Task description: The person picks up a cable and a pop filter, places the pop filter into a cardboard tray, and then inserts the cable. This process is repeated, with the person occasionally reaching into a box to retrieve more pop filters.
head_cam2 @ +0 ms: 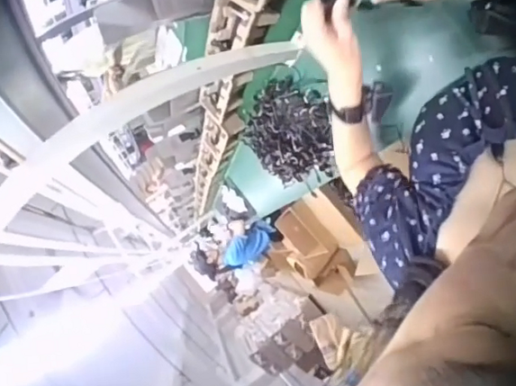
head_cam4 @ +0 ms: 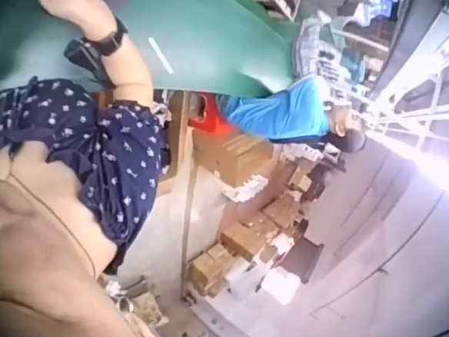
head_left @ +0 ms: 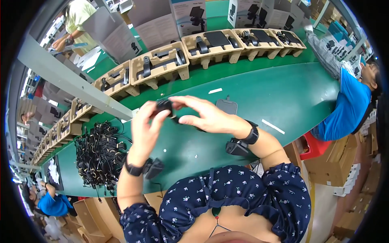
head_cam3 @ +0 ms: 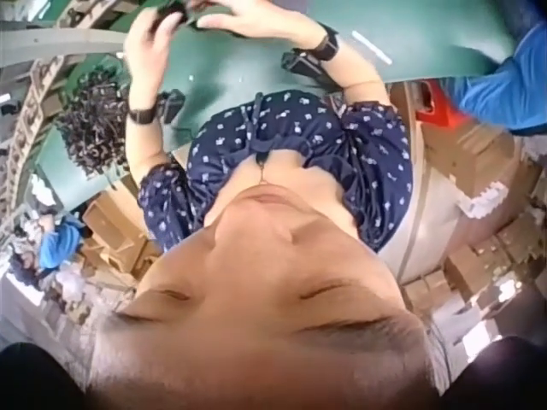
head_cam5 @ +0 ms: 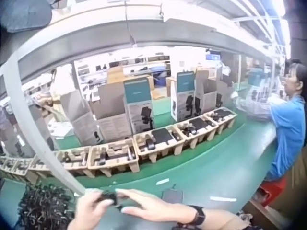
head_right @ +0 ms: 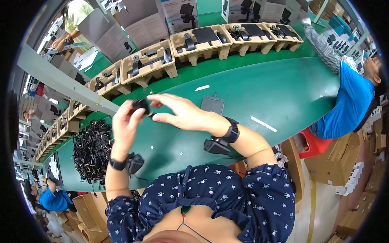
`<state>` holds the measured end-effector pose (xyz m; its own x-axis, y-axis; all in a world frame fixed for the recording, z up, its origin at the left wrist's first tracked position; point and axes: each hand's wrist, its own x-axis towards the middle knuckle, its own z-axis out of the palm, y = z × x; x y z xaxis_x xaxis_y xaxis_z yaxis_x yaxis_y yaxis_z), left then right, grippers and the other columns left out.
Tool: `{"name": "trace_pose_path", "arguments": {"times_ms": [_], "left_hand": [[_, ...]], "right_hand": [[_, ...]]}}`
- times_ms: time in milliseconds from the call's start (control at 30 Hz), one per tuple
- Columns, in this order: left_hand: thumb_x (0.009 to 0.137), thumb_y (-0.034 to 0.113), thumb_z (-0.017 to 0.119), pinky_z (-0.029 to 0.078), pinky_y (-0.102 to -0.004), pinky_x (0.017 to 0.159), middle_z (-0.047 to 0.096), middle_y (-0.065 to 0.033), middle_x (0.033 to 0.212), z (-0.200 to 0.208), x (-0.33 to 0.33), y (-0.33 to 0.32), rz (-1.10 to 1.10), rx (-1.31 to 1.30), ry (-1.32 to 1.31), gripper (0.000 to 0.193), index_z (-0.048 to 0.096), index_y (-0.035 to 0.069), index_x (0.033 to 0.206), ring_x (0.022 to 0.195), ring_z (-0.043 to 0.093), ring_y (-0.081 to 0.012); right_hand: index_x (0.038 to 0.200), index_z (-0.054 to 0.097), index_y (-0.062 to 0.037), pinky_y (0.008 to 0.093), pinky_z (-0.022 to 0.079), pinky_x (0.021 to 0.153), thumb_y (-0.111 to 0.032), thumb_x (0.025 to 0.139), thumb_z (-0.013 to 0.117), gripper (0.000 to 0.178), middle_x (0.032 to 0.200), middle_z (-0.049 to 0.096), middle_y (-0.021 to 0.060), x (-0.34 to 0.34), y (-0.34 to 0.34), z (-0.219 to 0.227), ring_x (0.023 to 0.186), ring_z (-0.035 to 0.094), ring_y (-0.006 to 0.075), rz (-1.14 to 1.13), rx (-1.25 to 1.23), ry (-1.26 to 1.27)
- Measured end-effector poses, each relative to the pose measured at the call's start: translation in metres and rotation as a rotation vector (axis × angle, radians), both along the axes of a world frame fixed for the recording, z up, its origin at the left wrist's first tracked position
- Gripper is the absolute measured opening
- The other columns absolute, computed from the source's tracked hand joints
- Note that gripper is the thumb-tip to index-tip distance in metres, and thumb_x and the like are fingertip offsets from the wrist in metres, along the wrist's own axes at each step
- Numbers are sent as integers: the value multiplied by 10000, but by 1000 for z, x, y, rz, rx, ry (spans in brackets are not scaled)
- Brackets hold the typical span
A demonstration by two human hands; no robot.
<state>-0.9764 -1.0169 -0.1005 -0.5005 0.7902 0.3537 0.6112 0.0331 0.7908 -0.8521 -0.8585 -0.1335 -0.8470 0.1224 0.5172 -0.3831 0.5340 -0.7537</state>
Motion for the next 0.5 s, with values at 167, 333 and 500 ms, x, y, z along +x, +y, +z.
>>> {"name": "trace_pose_path", "arguments": {"times_ms": [167,333,500], "left_hand": [[867,123,566,388,-325,923,445,-108,1214,-21,12,53,-105,529,-204,391,425,19,1217,1119,457,-204],[918,388,429,246,-378,1052,383,-159,1348,-37,21,84,-182,530,-90,564,344,5,1323,1268,346,-269],[787,760,249,424,-261,763,607,-48,1022,-58,22,77,-680,169,-781,900,452,20,1257,933,558,-166]], "right_hand": [[1210,376,-46,226,420,549,-259,963,396,327,774,511,34,8,-1,7,599,471,89,-94,-490,-186],[1002,526,-38,182,317,464,-276,969,383,280,571,444,-35,34,12,11,482,368,39,11,-536,-434],[958,549,-44,181,269,412,-323,968,372,330,525,484,-21,55,5,22,438,373,25,98,-623,-358]]}}
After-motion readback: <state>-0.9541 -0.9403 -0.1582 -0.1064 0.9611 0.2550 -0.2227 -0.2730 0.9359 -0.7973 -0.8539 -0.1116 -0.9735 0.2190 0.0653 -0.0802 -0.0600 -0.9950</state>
